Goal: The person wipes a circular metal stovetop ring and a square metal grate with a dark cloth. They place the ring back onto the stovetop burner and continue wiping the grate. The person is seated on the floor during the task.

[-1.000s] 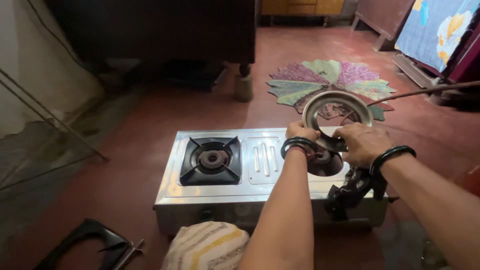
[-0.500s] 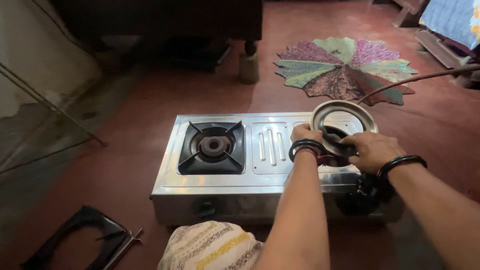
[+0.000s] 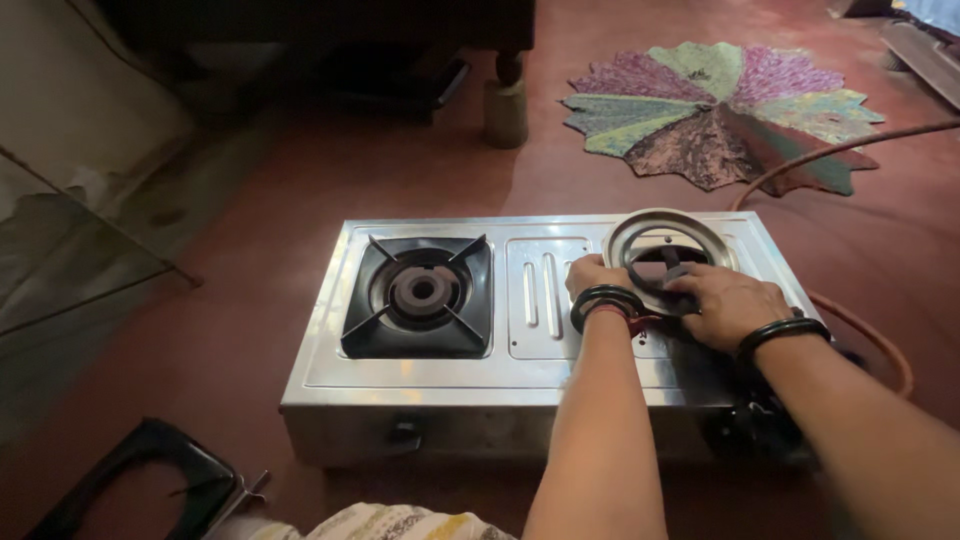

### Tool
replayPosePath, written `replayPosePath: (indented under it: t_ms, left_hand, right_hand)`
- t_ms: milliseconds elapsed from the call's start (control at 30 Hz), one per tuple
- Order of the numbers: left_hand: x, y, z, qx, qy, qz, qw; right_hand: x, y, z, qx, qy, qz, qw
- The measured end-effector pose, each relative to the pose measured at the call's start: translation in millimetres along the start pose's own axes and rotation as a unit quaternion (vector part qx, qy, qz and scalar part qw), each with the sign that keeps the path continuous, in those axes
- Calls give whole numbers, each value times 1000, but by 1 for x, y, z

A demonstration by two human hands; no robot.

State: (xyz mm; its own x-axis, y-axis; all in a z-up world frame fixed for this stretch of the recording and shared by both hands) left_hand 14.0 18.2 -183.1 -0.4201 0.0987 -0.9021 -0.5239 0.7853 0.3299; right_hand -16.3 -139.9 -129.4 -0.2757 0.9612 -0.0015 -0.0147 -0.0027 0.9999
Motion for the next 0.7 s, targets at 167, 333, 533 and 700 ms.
replayPosePath:
  t_ms: [167, 333, 533, 700]
  left_hand:
    - [-4, 3, -4, -19, -7, 11, 1000]
    - [-12, 4, -16, -32, -5, 53, 998]
    - [-6, 5, -10, -56, -59, 132, 988]
    - [4, -2, -8, -50, -103, 143, 983]
  right_hand:
    - [4, -7, -2, -35, -7, 23, 999]
    - [1, -16, -12, -101, -22, 38, 994]
    - [-10, -11, -19, -104, -62, 86, 989]
    - [-13, -11, -17, -35, -122, 85, 988]
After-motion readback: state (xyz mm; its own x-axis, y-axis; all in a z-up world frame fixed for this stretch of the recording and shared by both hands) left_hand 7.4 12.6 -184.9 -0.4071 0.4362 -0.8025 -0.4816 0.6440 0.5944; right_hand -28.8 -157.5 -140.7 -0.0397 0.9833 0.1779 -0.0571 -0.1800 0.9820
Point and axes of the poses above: each hand's wrist, its own z-axis towards the middle knuckle, its own y-axis out of the back of the hand, x = y × z, the point moved 1 cm from there along z, towards the middle knuckle, and after that the axes turned 7 degrees about -x, right-handed, at the moved point
